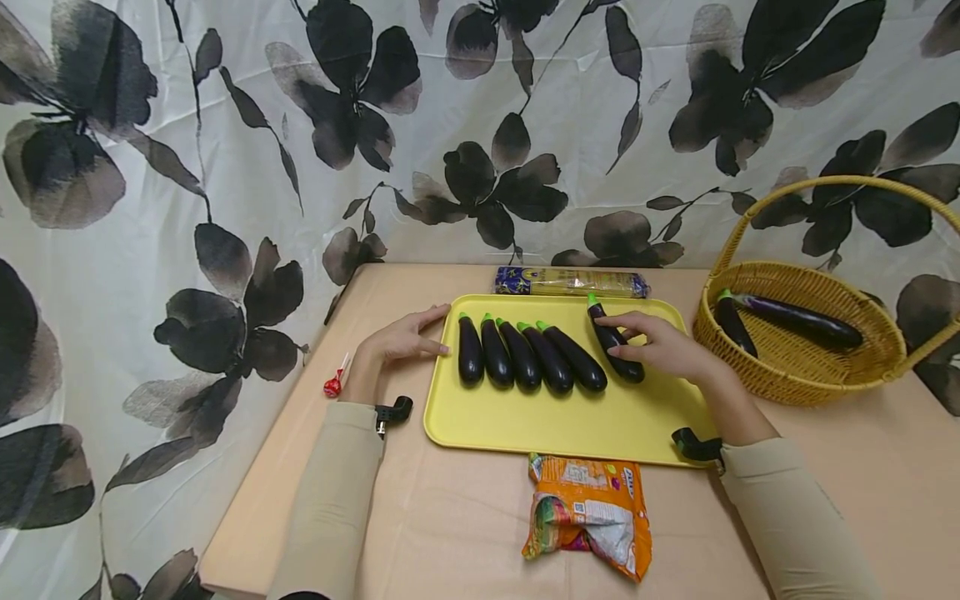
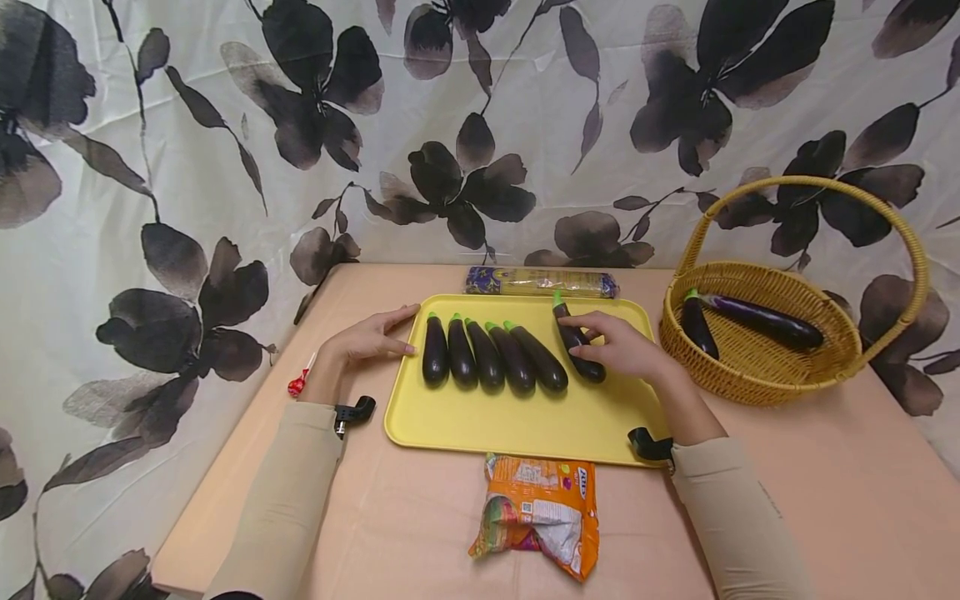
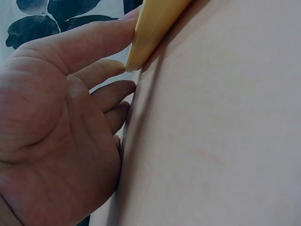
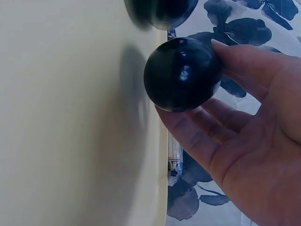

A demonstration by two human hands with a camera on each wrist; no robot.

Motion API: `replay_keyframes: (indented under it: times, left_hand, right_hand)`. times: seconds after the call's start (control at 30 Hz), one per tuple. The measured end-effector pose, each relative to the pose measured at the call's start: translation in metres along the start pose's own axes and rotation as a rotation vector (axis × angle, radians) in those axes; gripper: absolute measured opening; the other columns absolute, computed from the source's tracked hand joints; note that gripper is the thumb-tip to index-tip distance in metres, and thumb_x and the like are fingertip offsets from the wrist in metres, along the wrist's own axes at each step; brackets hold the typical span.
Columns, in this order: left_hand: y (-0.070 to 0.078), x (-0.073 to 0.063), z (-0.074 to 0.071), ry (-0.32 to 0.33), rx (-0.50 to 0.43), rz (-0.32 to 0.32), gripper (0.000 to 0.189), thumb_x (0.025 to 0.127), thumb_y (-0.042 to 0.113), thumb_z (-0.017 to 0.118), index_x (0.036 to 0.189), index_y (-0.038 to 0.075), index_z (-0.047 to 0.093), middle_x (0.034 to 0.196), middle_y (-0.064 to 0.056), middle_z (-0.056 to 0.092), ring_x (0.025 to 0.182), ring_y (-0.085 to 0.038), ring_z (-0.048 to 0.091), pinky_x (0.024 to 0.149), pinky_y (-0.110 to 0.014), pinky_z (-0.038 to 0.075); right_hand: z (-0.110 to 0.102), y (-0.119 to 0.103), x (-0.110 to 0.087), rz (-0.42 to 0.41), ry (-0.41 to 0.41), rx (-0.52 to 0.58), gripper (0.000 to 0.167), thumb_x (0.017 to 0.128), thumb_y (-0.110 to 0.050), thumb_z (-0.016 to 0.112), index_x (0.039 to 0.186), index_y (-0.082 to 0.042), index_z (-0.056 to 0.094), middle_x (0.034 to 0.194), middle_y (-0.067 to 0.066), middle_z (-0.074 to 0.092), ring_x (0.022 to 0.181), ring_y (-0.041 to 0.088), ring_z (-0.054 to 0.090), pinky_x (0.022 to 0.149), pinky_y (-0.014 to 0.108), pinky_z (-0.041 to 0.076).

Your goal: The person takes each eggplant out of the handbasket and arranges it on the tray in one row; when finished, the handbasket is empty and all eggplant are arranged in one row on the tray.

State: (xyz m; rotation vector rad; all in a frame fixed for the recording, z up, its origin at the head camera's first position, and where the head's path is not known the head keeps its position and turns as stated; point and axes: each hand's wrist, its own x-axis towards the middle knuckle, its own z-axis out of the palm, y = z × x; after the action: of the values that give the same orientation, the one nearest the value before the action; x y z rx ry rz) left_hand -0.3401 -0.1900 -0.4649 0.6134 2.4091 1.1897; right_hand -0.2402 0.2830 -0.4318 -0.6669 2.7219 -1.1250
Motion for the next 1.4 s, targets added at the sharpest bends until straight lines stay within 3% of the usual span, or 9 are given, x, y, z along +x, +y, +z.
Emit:
replay_keyframes:
  times: [0.37,0.67,0.93,1.2,1.4]
  left_hand:
    - [0.003,-0.002,-0.002,-0.002,0.01,0.004,0.101,0.084,0.026,0.088,0.165,0.016,0.03,0.175,-0.004,0.02,0.164,-0.025,0.007,0.133,-0.047,0.006]
    - [0.001,-0.003,-0.002,-0.005,0.002,0.006,0.101,0.083,0.026,0.089,0.165,0.017,0.031,0.175,-0.006,0.019,0.164,-0.025,0.006,0.133,-0.047,0.006]
    - [-0.003,-0.002,-0.002,-0.016,-0.024,0.026,0.099,0.084,0.019,0.088,0.165,0.014,0.031,0.174,-0.007,0.021,0.163,-0.026,0.006,0.133,-0.046,0.005]
    - [-0.004,-0.002,-0.002,-0.026,-0.046,0.025,0.099,0.085,0.013,0.086,0.165,0.011,0.028,0.175,-0.01,0.017,0.164,-0.028,0.002,0.133,-0.047,0.002]
    - [-0.005,-0.003,-0.003,-0.024,-0.034,0.03,0.099,0.085,0.016,0.087,0.165,0.013,0.03,0.174,-0.008,0.019,0.164,-0.027,0.004,0.133,-0.047,0.004]
  right_hand:
    - [0.005,-0.004,-0.002,-0.007,-0.032,0.017,0.052,0.101,-0.017,0.069,0.151,-0.007,0.056,0.148,0.02,0.058,0.117,0.032,0.062,0.091,0.039,0.05]
    - [0.011,-0.005,-0.002,-0.014,-0.039,-0.008,0.044,0.102,-0.015,0.067,0.145,-0.005,0.062,0.139,0.022,0.063,0.116,0.036,0.064,0.094,0.048,0.053]
    - [0.015,-0.007,-0.004,0.003,-0.061,-0.011,0.044,0.104,-0.016,0.065,0.146,-0.003,0.06,0.139,0.02,0.064,0.113,0.03,0.064,0.089,0.035,0.053]
    - [0.017,-0.01,-0.005,0.034,-0.055,-0.029,0.046,0.104,-0.022,0.065,0.147,-0.005,0.06,0.135,0.018,0.066,0.108,0.026,0.06,0.087,0.035,0.051]
    - [0.016,-0.013,-0.007,0.045,-0.028,-0.031,0.047,0.103,-0.023,0.067,0.146,-0.007,0.061,0.131,0.017,0.066,0.106,0.026,0.059,0.078,0.031,0.05]
